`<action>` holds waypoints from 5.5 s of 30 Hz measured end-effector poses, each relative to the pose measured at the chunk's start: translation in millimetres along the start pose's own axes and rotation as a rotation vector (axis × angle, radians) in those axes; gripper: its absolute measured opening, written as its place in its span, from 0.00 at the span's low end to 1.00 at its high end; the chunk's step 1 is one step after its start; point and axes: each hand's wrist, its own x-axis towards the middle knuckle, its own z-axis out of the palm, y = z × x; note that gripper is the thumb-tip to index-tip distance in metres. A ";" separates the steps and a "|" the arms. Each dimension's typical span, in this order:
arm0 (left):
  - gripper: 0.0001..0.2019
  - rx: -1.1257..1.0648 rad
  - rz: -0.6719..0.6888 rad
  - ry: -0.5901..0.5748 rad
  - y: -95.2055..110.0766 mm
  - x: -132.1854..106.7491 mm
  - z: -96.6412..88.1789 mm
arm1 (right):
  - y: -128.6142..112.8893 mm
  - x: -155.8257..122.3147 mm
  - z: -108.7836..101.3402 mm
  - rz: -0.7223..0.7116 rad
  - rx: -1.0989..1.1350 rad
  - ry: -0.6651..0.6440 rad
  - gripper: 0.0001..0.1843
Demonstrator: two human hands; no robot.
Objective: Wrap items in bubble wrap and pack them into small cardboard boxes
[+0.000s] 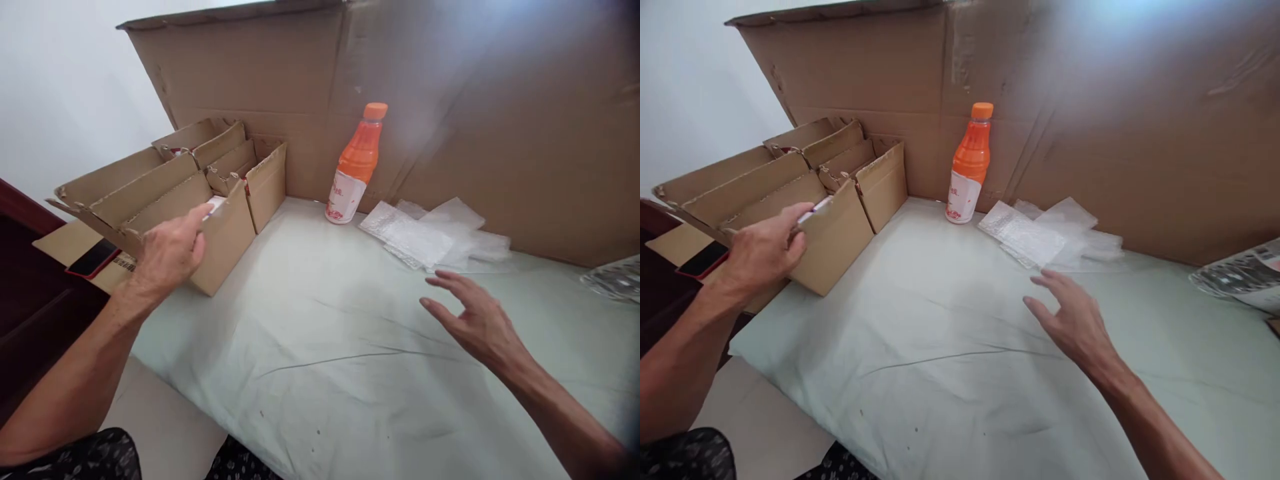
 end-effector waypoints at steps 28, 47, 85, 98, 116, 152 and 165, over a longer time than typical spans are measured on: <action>0.30 -0.901 -0.321 -0.518 54.7 -134.1 80.9 | -94.4 -141.5 49.3 0.050 0.451 -0.142 0.27; 0.34 -1.201 -0.448 -0.015 110.2 -11.7 230.4 | 51.5 62.2 64.8 0.242 0.155 0.330 0.26; 0.29 -1.174 -0.371 0.042 115.5 -9.7 236.3 | 61.8 63.0 -10.6 0.399 -0.097 -0.119 0.15; 0.26 -1.059 -0.385 -0.080 115.1 8.2 218.1 | -21.0 67.1 48.4 0.200 0.458 -0.092 0.35; 0.27 -1.104 -0.416 -0.022 123.7 30.9 259.6 | 2.2 99.0 69.0 0.153 -0.029 -0.201 0.31; 0.28 -1.044 -0.367 -0.017 128.2 -20.3 226.4 | 13.3 136.4 51.8 0.142 -0.212 -0.106 0.23; 0.25 -1.139 -0.428 -0.081 141.8 -23.7 178.3 | -24.0 -42.6 -38.7 0.086 0.497 0.475 0.08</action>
